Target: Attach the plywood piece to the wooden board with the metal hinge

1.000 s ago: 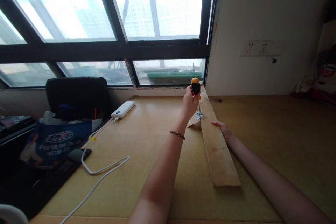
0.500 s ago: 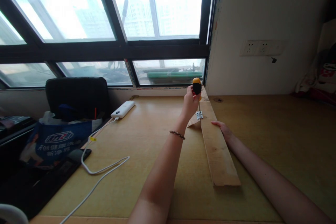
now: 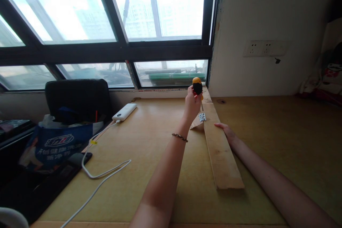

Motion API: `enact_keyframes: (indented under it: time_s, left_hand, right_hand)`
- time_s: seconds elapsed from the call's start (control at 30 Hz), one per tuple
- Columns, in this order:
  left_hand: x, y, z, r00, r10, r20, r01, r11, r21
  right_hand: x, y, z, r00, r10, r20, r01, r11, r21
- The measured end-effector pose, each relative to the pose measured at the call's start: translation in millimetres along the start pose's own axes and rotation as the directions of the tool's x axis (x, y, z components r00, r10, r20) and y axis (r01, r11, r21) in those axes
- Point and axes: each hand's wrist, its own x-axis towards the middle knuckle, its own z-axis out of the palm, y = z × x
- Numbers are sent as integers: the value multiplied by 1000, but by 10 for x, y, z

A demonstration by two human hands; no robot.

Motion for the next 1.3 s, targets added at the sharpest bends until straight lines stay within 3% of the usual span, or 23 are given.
enact_keyframes:
  time_s: [0.47, 1.3]
  left_hand:
    - [8, -173, 3, 999, -30, 32, 31, 999, -31]
    - [-7, -108, -5, 998, -8, 66, 13, 997, -74]
  right_hand:
    - [-3, -5, -2, 1000, 5, 15, -5, 1000, 9]
    - [-18, -12, 25, 1000, 15, -15, -15, 1000, 15]
